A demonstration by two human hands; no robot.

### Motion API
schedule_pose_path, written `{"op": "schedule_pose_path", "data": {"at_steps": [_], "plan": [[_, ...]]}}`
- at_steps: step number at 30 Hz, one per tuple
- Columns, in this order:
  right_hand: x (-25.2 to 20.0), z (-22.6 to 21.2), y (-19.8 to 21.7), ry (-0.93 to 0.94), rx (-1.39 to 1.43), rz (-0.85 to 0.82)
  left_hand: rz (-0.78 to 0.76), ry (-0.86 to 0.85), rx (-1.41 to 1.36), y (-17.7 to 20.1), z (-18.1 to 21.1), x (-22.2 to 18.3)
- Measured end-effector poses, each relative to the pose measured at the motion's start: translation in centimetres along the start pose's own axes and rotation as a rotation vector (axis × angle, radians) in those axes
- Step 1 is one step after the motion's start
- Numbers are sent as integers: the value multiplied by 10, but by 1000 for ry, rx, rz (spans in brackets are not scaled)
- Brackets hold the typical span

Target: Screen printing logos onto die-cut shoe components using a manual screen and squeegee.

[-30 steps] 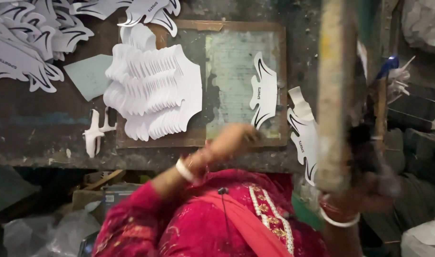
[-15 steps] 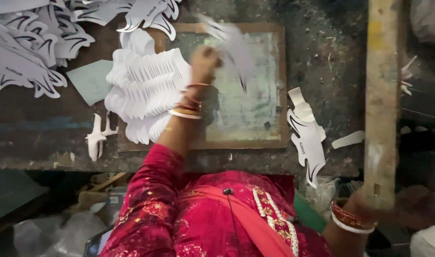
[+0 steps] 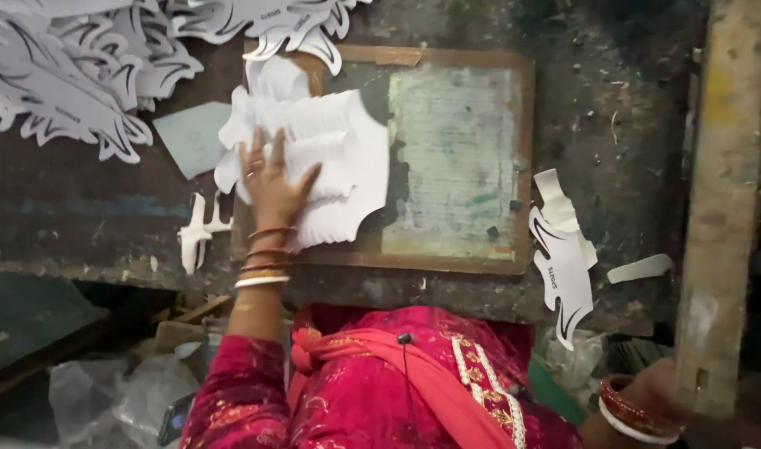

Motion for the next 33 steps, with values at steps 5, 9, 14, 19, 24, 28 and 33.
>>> {"op": "schedule_pose_path", "data": {"at_steps": [5, 9, 14, 19, 24, 28, 33], "plan": [[-80, 56, -16, 47, -98, -37, 23, 36, 15, -23, 50, 3], [-83, 65, -6, 64, -181, -61, 85, -50, 285, 5, 110, 5], [-58, 72, -9, 126, -175, -40, -354, -521, 367, -84, 179, -65], [-14, 44, -2, 143, -167, 19, -191, -764, -92, -103, 241, -98], [24, 4, 21, 166, -176, 75, -172, -652, -188, -154, 272, -35], [42, -16, 25, 189, -151, 124, -230, -664, -125, -142, 276, -43], [33, -19, 26, 150, -162, 85, -251, -826, 2, -93, 264, -78]]}}
Point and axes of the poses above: each hand's wrist, its own x-axis towards the middle knuckle, its own y-axis out of the back of the hand, z = x × y, the point moved 2 cm from there along x, towards the middle knuckle, and after that the axes turned 6 degrees about x, right-handed, at the moved point
